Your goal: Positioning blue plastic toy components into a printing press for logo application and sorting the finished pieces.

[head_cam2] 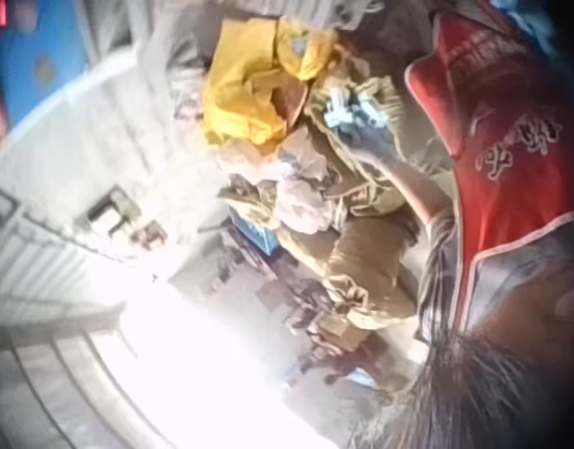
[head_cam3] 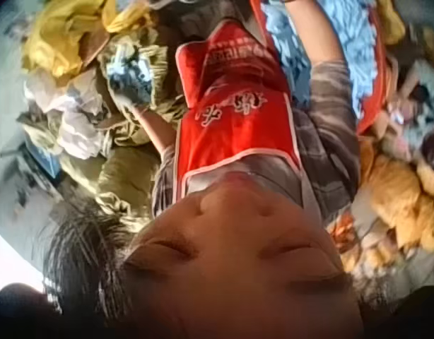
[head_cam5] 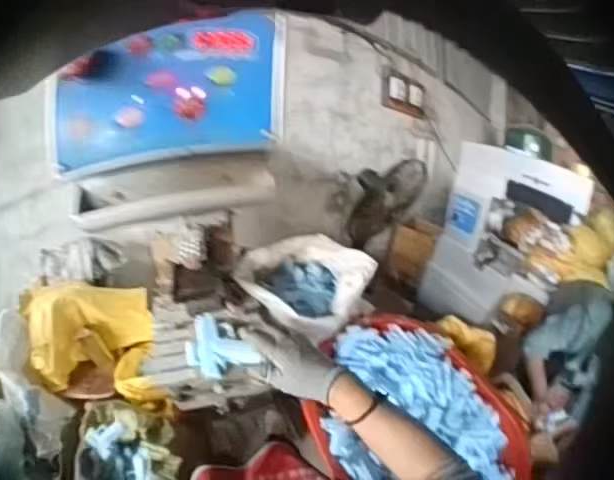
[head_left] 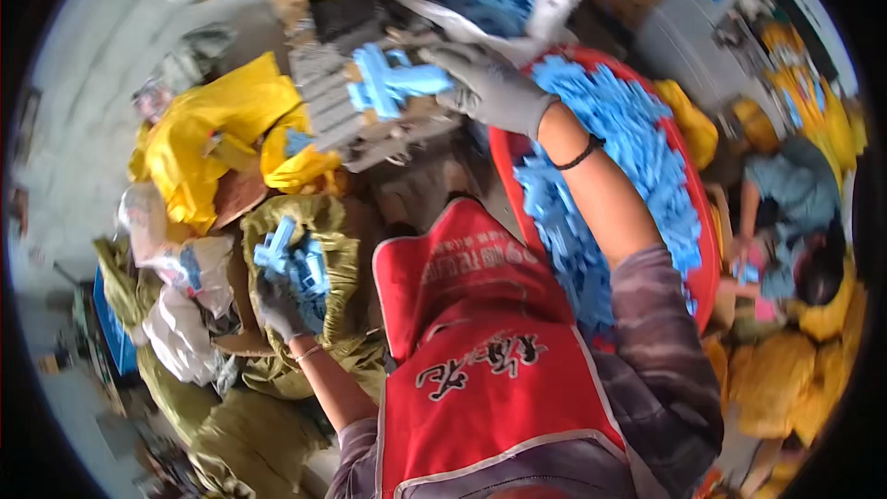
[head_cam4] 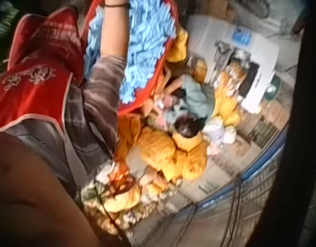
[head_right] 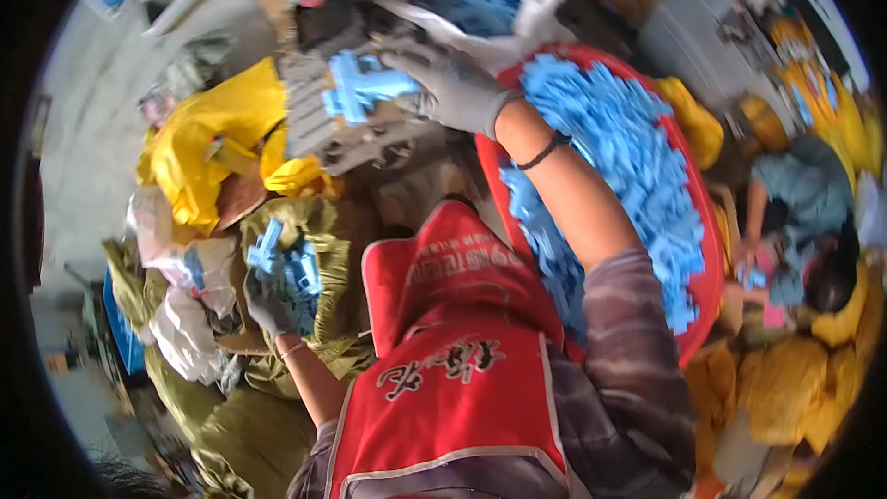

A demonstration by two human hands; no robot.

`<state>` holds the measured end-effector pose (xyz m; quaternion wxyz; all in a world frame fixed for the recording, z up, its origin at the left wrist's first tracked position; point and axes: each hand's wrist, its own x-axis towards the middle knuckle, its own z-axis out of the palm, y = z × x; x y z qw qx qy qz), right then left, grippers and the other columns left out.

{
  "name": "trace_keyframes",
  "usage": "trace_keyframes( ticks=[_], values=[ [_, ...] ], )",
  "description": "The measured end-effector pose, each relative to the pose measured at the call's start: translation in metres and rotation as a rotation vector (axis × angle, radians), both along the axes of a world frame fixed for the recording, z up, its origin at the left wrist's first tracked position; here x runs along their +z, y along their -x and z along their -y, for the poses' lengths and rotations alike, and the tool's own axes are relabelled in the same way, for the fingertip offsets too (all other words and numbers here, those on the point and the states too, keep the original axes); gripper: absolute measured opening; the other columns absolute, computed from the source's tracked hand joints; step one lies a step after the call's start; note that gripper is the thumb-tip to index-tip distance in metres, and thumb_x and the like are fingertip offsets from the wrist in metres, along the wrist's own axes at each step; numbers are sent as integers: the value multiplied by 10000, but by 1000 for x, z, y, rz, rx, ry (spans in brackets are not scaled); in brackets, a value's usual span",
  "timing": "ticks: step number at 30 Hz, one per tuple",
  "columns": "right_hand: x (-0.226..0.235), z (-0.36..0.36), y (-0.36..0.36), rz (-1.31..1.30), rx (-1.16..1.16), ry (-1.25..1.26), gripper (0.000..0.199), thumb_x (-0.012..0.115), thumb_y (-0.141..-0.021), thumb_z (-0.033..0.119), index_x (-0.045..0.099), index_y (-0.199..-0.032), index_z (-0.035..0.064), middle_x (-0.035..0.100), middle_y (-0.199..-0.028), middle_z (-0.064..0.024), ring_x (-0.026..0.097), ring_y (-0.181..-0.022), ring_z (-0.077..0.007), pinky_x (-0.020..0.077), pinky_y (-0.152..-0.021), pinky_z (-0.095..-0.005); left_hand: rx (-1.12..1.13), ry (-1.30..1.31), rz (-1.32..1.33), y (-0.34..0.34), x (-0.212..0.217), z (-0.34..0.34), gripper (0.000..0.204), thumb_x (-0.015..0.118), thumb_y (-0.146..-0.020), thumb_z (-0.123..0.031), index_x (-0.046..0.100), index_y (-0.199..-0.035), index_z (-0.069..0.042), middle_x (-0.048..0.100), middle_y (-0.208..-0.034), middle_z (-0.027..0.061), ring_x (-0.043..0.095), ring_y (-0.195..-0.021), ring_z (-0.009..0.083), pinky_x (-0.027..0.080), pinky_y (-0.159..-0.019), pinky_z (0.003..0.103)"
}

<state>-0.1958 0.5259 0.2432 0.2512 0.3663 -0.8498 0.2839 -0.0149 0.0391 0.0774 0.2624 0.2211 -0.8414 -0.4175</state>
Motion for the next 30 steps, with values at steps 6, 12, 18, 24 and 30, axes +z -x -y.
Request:
trace_keyframes(
  ticks=[6,12,18,24,30],
  values=[
    [-84,-146,-107,561,-433,130,379,611,-957,175,598,-1313,46,646,-1246,-171,601,-1157,-350,480,-995,-382,90,239,223,-32,-33,30,400,611,-994,-293,639,-1271,-4,682,-1244,169,663,-1098,302,506,-953,383],
    [-214,-203,-214,854,-780,-344,481,525,-877,55,598,-1336,177,611,-1309,-122,589,-1172,-348,492,-978,-449,-56,232,298,-4,-35,-6,344,610,-996,-263,676,-1202,4,711,-1181,140,680,-1047,253,517,-939,362],
    [-268,-187,-227,714,-682,-237,612,602,-817,58,478,-1415,92,534,-1385,-176,496,-1274,-379,407,-1082,-449,-393,-22,94,44,-20,-77,278,601,-994,-173,689,-1170,23,734,-1110,127,681,-947,185,525,-879,320],
    [-282,-183,-230,520,-720,211,545,674,-888,208,507,-1380,44,574,-1307,-232,555,-1182,-428,461,-1000,-482,-438,-25,73,56,17,-102,248,626,-966,-117,706,-1154,24,748,-1090,121,693,-970,167,529,-882,319],
    [-266,-184,-244,660,-826,1233,530,462,-1047,484,597,-1231,6,668,-1007,-84,622,-762,-153,489,-611,-296,-405,324,-186,72,95,-123,224,628,-934,-85,711,-1125,-5,731,-1081,151,696,-1015,288,519,-920,359]
  ],
)
